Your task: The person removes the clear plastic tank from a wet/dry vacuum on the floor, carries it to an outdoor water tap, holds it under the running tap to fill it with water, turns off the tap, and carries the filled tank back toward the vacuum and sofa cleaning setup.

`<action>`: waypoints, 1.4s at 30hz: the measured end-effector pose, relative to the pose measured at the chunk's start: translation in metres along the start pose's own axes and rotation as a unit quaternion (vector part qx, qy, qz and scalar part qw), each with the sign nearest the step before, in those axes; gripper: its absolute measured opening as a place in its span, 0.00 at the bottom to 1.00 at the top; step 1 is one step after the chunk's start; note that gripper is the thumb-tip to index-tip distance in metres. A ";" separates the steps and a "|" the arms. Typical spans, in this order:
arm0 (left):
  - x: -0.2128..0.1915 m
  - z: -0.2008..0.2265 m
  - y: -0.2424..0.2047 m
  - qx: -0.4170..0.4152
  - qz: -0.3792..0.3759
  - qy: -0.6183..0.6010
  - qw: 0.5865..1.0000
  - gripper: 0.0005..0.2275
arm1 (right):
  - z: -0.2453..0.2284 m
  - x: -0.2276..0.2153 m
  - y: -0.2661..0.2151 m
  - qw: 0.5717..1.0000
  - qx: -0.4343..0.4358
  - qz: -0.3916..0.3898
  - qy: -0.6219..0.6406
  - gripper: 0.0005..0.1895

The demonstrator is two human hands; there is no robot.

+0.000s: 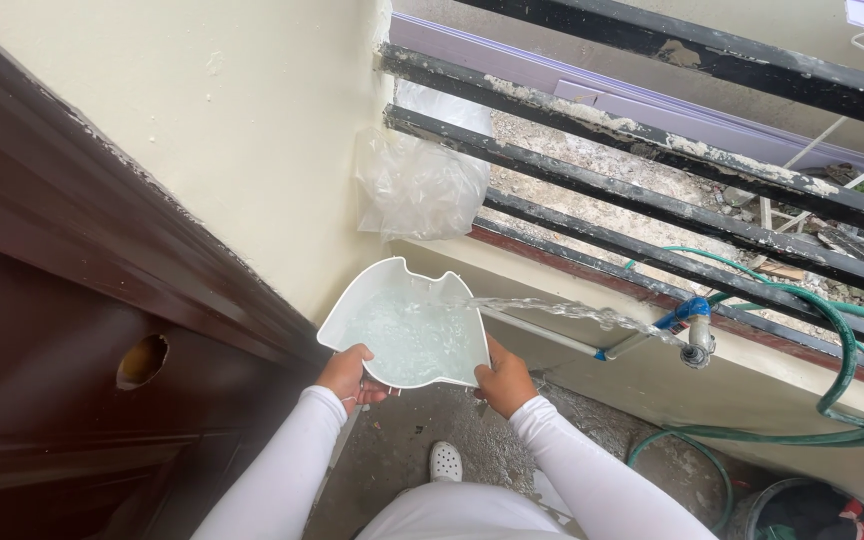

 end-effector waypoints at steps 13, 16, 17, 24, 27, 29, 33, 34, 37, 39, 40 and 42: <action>0.001 -0.006 0.011 -0.009 -0.009 0.009 1.000 0.22 | 0.005 -0.003 0.006 1.000 -0.008 -0.005 -0.003 0.35; 0.002 -0.007 0.011 -0.011 -0.001 0.004 1.000 0.22 | 0.006 -0.004 0.006 1.000 -0.002 -0.004 -0.006 0.35; 0.002 -0.006 0.010 -0.012 0.006 0.002 1.000 0.21 | 0.006 -0.004 0.006 1.000 0.000 -0.003 -0.007 0.35; 0.005 -0.007 0.014 -0.009 0.000 -0.005 1.000 0.22 | 0.011 -0.006 0.010 1.000 -0.005 -0.001 0.005 0.35; 0.007 -0.001 0.007 -0.003 -0.007 0.000 1.000 0.22 | 0.007 -0.006 0.009 1.000 0.003 0.004 -0.001 0.34; 0.009 0.005 -0.001 0.002 -0.004 0.003 1.000 0.22 | 0.003 -0.006 0.007 1.000 0.010 0.004 -0.010 0.35; 0.007 0.001 0.005 -0.001 -0.011 0.000 1.000 0.22 | 0.003 -0.006 0.007 1.000 0.003 0.003 -0.008 0.35; 0.006 -0.001 0.007 -0.001 -0.009 0.005 1.000 0.22 | 0.003 -0.005 0.007 1.000 0.000 0.001 -0.007 0.35; 0.005 0.000 0.004 -0.009 -0.001 0.007 1.000 0.22 | 0.002 -0.004 0.006 1.000 -0.002 -0.003 -0.006 0.35; 0.005 -0.001 0.004 -0.015 0.003 0.002 1.000 0.21 | 0.001 -0.004 0.007 1.000 -0.002 -0.004 -0.007 0.35; 0.004 -0.003 0.006 -0.012 0.007 0.003 1.000 0.21 | 0.001 -0.004 0.007 1.000 0.000 -0.006 -0.010 0.35; 0.002 -0.005 0.008 -0.009 0.012 0.004 1.000 0.21 | 0.002 -0.004 0.008 1.000 0.002 -0.008 -0.013 0.35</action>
Point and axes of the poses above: each hand's wrist, its own y-axis towards the middle knuckle, its own x-axis out of the palm, z = x × y, the point moved 4 cm from there along y, towards the middle knuckle, and after that the axes turned 14 degrees about y, right-handed, at the moved point
